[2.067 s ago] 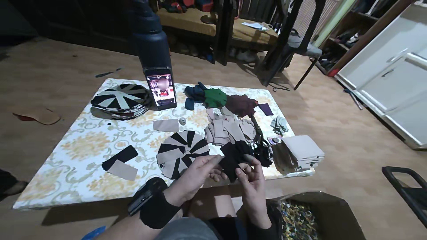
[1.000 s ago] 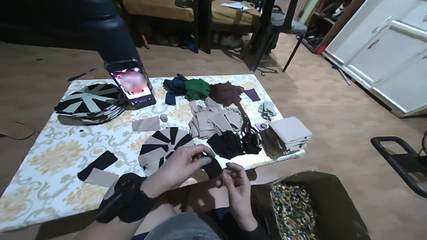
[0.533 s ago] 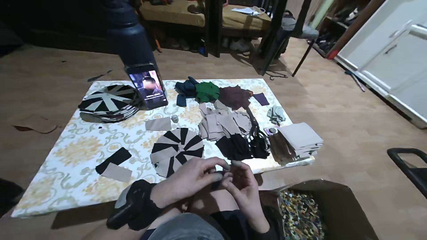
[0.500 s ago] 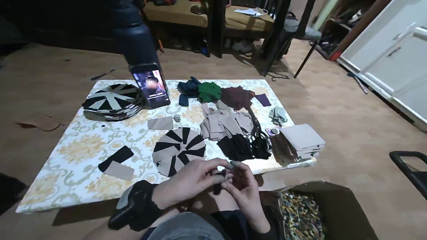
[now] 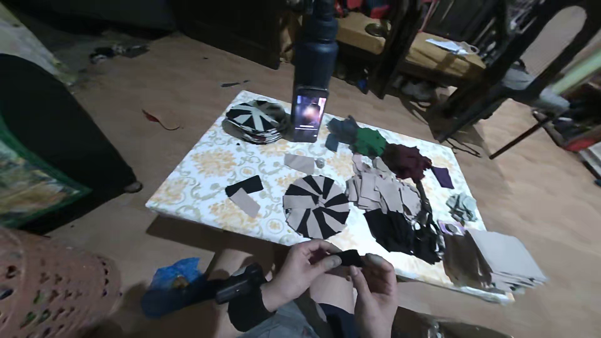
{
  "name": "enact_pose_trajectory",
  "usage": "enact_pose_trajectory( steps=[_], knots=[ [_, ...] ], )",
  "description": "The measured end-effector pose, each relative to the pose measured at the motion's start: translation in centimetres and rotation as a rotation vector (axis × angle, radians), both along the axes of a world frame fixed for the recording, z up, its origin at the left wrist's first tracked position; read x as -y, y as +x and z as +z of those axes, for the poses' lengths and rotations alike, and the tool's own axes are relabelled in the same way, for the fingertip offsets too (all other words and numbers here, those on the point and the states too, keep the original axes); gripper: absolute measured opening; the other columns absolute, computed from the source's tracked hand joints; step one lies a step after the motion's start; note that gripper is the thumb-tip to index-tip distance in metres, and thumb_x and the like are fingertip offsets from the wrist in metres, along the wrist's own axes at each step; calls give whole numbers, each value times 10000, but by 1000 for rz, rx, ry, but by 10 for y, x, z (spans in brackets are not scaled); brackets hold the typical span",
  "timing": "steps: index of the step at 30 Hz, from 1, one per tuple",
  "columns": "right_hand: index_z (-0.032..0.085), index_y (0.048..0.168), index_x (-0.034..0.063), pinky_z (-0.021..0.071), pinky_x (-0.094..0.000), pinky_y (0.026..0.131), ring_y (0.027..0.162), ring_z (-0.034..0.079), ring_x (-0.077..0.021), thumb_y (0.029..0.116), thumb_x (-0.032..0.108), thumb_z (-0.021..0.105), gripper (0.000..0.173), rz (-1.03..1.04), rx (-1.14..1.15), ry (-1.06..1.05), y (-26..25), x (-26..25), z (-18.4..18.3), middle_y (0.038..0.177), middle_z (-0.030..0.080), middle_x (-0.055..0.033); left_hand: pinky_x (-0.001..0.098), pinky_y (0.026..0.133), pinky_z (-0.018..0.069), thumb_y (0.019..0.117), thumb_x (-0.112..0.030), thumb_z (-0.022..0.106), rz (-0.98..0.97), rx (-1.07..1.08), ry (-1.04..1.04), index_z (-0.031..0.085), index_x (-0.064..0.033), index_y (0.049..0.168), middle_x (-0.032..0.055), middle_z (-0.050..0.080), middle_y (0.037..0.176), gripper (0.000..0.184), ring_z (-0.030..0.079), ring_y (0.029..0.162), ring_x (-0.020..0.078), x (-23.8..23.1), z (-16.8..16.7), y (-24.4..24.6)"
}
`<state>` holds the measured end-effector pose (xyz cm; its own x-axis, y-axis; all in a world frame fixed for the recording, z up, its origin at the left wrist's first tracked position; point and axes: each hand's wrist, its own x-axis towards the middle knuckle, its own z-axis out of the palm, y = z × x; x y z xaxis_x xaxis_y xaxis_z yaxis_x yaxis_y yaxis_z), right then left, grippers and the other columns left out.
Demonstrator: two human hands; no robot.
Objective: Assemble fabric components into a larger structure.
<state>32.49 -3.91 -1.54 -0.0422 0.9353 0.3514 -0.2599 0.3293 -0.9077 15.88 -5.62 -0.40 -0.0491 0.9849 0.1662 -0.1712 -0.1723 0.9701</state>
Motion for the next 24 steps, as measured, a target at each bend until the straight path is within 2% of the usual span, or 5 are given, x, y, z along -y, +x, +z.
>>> enact_pose_trajectory(
  steps=[4,9,14,18,24],
  knots=[
    [638,1203,173,610,-241,795,902,706,-65,920,192,748,305,65,110,13,-10,2,0,1067,726,56,224,826,575,955,-147,707,80,-122,174,725,24,1049,81,729,1140,196,684,975,60,-2,-8,-22],
    [504,1364,81,557,-323,1004,1182,651,-164,921,394,740,591,233,185,37,-22,-8,4,1300,664,-40,152,757,543,970,-146,692,-49,-281,221,715,14,1035,29,731,959,174,652,839,-19,3,-1,-57],
    [514,1308,32,595,-255,840,923,693,-75,904,158,764,491,358,137,-11,-41,-19,9,1053,716,-1,167,795,557,997,-157,654,-42,-363,203,711,8,1074,34,734,984,191,667,871,-9,6,8,-77],
    [588,1207,-12,605,-257,824,910,690,-64,892,25,723,345,372,227,78,-57,-40,16,1051,710,-6,194,796,568,1009,-194,637,10,-387,99,682,-3,1162,31,730,986,249,674,859,3,-1,11,-90],
    [619,1175,-85,604,-236,735,804,688,-61,929,8,658,266,344,500,255,-77,-80,24,979,714,-84,407,730,535,1025,-326,594,182,-724,-21,574,-108,1402,53,665,798,436,622,707,176,-27,14,-102]
  ],
)
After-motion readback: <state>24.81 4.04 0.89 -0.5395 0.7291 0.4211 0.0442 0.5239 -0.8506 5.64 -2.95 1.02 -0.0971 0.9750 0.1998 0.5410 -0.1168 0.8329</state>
